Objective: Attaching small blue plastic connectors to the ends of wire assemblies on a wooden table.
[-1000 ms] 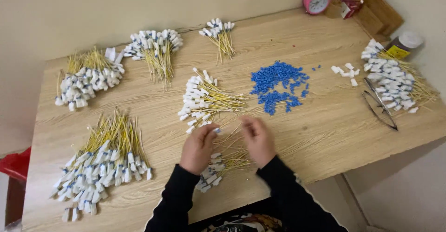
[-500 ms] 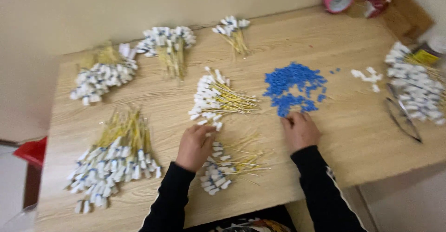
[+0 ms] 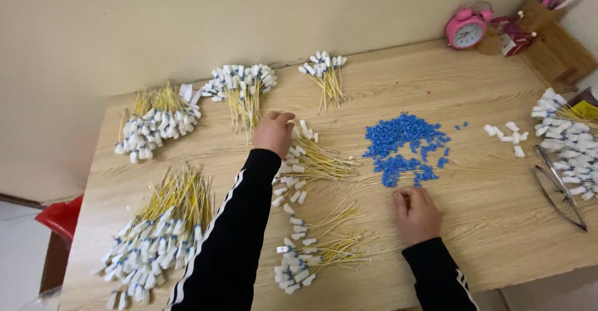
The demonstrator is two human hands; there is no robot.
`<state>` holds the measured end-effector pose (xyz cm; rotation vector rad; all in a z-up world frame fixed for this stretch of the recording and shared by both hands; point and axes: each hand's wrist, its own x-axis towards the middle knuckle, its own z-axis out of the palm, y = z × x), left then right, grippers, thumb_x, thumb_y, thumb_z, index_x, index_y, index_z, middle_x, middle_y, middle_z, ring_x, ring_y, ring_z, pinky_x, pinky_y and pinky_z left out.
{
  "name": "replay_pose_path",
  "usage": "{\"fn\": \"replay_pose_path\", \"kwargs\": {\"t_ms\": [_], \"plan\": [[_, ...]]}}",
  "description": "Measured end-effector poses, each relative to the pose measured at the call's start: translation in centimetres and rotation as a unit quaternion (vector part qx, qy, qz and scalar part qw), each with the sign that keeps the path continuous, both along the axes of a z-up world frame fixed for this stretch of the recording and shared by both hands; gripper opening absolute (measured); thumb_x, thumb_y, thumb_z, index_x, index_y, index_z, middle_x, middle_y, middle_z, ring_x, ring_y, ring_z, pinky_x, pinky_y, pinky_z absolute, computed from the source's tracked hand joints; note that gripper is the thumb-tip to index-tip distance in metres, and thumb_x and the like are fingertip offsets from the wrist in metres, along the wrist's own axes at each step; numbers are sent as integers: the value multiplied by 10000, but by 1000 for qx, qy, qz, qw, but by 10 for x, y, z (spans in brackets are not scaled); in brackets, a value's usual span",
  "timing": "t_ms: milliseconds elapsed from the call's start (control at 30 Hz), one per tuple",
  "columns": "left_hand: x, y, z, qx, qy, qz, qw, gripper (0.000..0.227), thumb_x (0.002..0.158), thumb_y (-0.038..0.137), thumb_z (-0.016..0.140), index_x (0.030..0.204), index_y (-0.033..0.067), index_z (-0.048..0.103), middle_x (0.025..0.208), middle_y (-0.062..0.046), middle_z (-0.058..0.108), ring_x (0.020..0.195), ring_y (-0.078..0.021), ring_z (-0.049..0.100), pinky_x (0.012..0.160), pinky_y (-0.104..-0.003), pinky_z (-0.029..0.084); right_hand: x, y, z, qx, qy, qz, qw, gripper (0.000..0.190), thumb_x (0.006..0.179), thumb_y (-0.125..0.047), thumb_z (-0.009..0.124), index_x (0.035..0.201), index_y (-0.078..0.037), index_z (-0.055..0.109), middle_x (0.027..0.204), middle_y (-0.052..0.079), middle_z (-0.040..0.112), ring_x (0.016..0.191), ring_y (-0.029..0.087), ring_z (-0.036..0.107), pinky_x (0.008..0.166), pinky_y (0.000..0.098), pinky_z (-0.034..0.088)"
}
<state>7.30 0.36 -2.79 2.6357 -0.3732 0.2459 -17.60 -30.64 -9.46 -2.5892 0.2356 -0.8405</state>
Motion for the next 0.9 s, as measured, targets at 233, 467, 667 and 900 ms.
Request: {"fn": "replay_pose_path", "kwargs": {"t_ms": [233, 467, 667, 900], "plan": [[-5, -27, 20, 165, 39, -65, 983, 211, 929, 389, 565, 1111, 403, 672, 1173, 36, 608, 1145, -261, 602, 929, -469, 509, 0, 10, 25, 135, 3, -2, 991, 97, 841, -211, 737, 890, -156, 674, 771, 47, 656, 775, 244, 677, 649, 352, 547], [-5, -34, 16, 246, 65, -112, 961, 249, 918, 396, 564, 1154, 403, 642, 1168, 71, 569, 1202, -192, 505, 1000, -446, 432, 1, 19, 48, 182, -35, 11, 983, 118, 836, -109, 738, 951, -133, 732, 817, 50, 664, 803, 239, 678, 685, 334, 551], [-6, -24, 8, 214, -10, -123, 969, 167, 852, 408, 654, 1012, 379, 692, 1087, 70, 595, 1141, -185, 542, 1001, -445, 420, 3, 20, 46, 251, -43, 48, 966, 91, 878, -72, 695, 960, -94, 728, 819, 93, 644, 813, 249, 669, 750, 359, 530], [-43, -7, 32, 124, -97, -130, 979, 180, 856, 415, 653, 1024, 349, 656, 950, 80, 638, 1024, -174, 593, 947, -386, 409, 6, 75, 73, 555, -39, 113, 823, 139, 931, -28, 591, 1062, 0, 630, 778, 109, 659, 685, 147, 647, 619, 276, 555]]}}
